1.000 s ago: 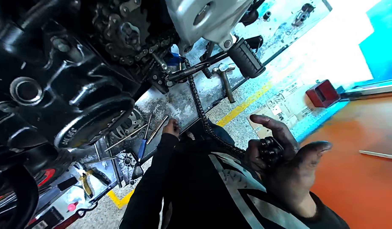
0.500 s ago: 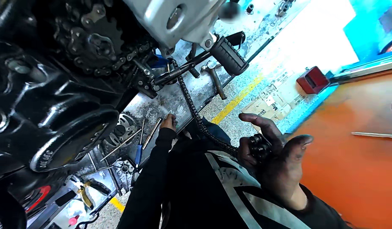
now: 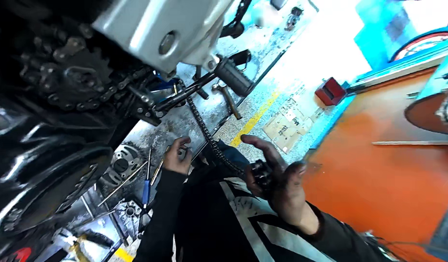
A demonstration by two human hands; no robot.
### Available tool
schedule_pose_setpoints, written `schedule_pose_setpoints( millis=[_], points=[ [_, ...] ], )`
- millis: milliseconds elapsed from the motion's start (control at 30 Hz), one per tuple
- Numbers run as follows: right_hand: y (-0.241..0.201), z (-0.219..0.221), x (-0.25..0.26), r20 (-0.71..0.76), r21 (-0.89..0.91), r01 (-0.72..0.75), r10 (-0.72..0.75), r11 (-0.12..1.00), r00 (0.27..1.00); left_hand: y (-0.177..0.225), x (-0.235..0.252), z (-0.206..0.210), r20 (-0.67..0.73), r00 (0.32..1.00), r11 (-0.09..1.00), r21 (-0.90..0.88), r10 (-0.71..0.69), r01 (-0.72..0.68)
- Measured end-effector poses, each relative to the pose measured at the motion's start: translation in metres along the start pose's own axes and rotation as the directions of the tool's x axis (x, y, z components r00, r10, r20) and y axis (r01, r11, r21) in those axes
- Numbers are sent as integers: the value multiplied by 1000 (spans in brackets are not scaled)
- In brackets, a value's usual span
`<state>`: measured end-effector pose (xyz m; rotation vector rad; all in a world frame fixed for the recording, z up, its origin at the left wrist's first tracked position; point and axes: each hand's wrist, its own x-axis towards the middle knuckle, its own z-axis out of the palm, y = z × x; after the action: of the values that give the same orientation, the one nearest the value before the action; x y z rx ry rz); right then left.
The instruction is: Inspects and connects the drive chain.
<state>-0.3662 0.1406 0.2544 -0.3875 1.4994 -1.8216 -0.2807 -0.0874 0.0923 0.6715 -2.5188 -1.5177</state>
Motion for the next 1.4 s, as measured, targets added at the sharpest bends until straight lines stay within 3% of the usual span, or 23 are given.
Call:
schedule_pose_setpoints(
  millis=[100, 167, 233, 367, 500, 933, 1000, 1100, 1200, 1267, 1400],
  points=[
    [4, 2, 0, 94, -21, 24, -22, 999, 995, 95, -21, -41, -26, 946, 920, -225, 323, -320],
    [5, 7, -1, 121, -76, 71, -62, 995, 991, 145, -35, -56, 60, 916, 904, -202, 396, -377],
    [6, 11, -3, 123, -151, 115, -97, 982, 988, 168, -44, -53, 92, 906, 906, -137, 413, -400],
    [9, 14, -7, 134, -350, 204, -167, 914, 977, 182, -52, -43, 25, 931, 931, -37, 365, -364],
    [13, 15, -10, 151, -360, 225, -181, 906, 972, 187, -62, -38, -60, 940, 942, 25, 335, -334],
    [18, 18, -11, 209, -397, 274, -204, 876, 956, 185, -63, -36, -75, 936, 933, -77, 345, -350],
    [19, 17, -10, 217, -377, 283, -213, 882, 953, 183, -58, -42, -3, 938, 931, -120, 347, -345],
    [17, 17, -10, 247, -330, 268, -191, 905, 950, 172, -40, -61, 262, 904, 913, -325, 337, -246],
    [17, 17, -10, 292, -160, 190, -138, 969, 947, 153, -12, -74, 517, 754, 841, -535, 404, -84],
    [17, 15, -10, 336, -164, 198, -134, 966, 932, 147, 0, -74, 599, 658, 817, -575, 457, -44],
    [20, 16, -13, 328, -221, 227, -147, 949, 933, 161, 5, -71, 706, 586, 870, -494, 398, 4]
  ],
)
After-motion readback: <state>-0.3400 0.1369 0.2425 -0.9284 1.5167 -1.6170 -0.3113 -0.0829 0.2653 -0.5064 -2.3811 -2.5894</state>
